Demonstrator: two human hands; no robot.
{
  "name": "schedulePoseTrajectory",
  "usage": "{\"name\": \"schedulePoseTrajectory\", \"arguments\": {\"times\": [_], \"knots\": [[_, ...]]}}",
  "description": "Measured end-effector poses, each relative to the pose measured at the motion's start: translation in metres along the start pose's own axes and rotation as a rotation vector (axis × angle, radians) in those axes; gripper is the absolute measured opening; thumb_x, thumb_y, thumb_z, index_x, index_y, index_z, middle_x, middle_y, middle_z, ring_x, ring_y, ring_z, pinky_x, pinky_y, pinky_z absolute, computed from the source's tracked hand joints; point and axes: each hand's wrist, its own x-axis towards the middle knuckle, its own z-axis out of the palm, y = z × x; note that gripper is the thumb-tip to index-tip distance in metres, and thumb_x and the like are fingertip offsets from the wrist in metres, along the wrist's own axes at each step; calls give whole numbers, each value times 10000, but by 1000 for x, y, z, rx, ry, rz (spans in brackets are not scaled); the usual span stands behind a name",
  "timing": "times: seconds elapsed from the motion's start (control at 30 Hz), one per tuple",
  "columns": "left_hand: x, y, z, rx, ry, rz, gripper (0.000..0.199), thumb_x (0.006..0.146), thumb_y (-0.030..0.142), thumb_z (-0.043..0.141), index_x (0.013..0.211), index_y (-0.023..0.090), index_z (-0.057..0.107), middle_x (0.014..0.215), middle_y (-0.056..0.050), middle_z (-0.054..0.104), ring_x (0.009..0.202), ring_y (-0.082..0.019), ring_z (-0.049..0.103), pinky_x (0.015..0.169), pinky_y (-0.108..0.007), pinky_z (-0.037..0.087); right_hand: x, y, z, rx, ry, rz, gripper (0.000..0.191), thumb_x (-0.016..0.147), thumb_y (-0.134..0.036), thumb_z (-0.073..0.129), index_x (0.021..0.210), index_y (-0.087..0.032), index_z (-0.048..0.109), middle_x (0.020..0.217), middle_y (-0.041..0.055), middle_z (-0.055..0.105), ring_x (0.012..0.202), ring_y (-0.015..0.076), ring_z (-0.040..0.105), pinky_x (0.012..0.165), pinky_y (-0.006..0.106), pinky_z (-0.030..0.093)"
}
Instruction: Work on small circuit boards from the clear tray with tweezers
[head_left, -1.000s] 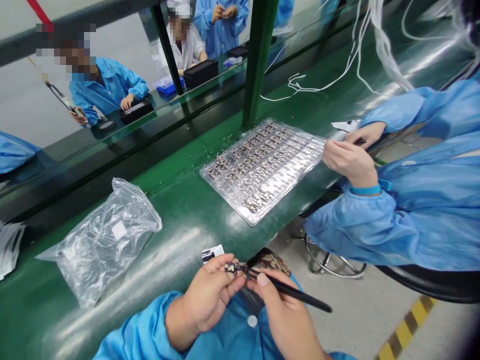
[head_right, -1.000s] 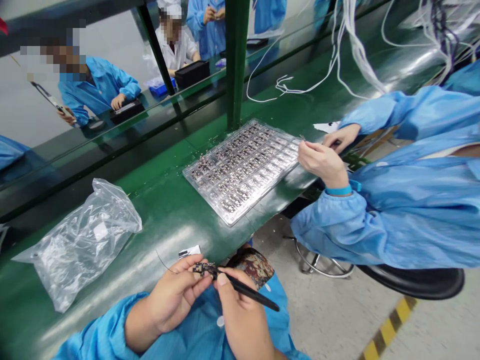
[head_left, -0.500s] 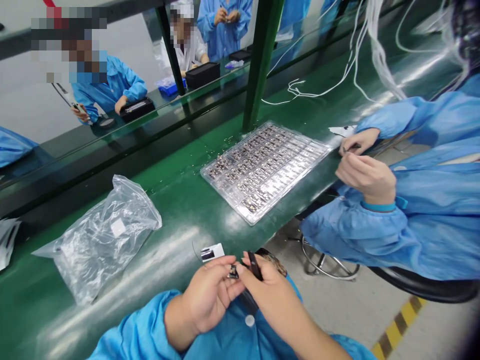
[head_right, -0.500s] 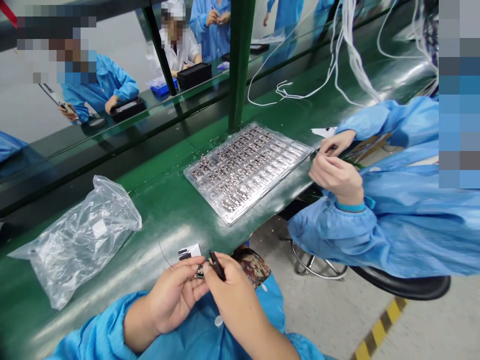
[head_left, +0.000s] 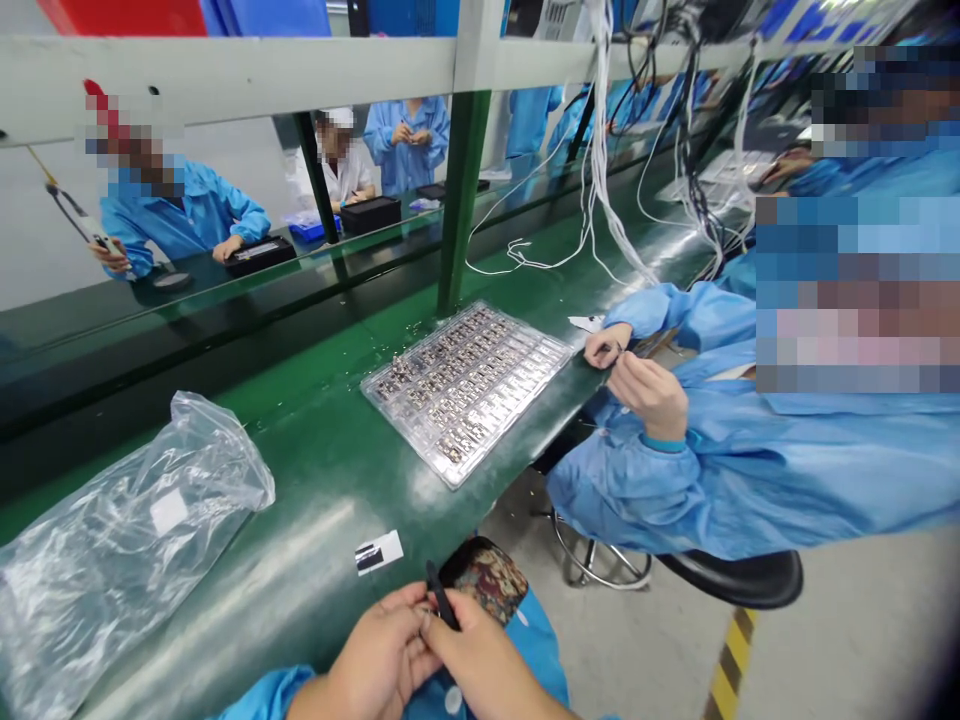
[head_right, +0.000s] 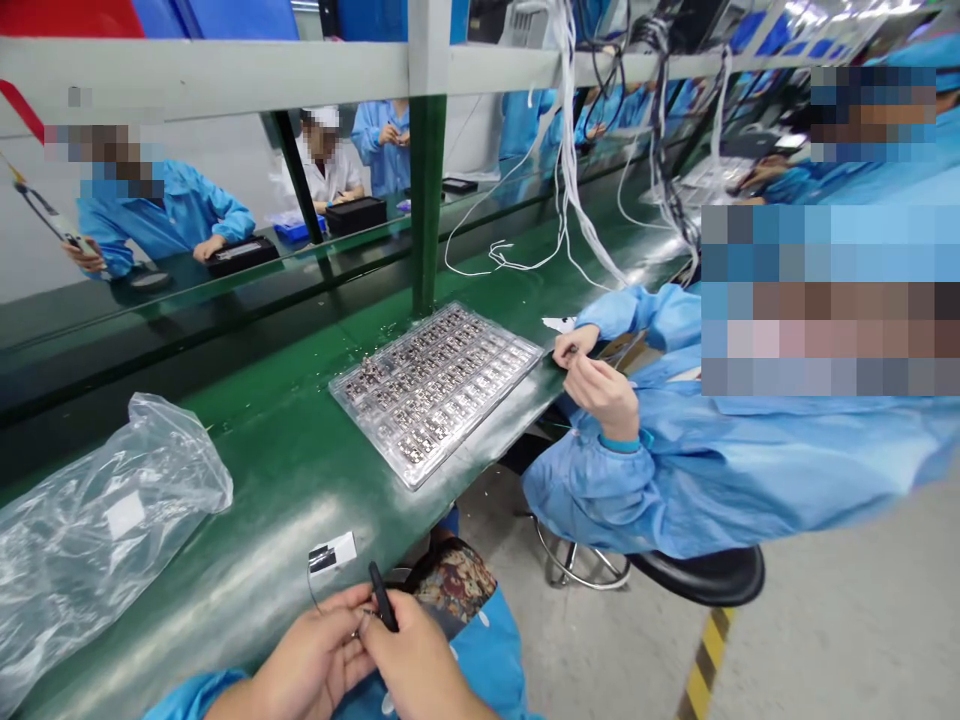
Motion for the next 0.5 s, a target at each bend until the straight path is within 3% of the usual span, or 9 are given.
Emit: {"name": "schedulePoseTrajectory", "arguments": {"times": [0.2,0.5], "knots": [[10,-13,-8,-25,-30,-14,448,662,79,556,1088,76,419,968,-139,601,812,-208,606,774,-324,470,3,14,1,-45,-4,-18,286,760,-325,472,950,-163,612,912,44,643,899,199,585,815,326,421],[-6,-12,8,56,-59,36,316,706,90,493,1021,75,479,962,-123,613,782,-168,609,695,-255,466,-4,7,-2,-27,-3,-19,258,756,-286,476,928,-157,618,897,35,647,902,197,585,827,323,412]]}}
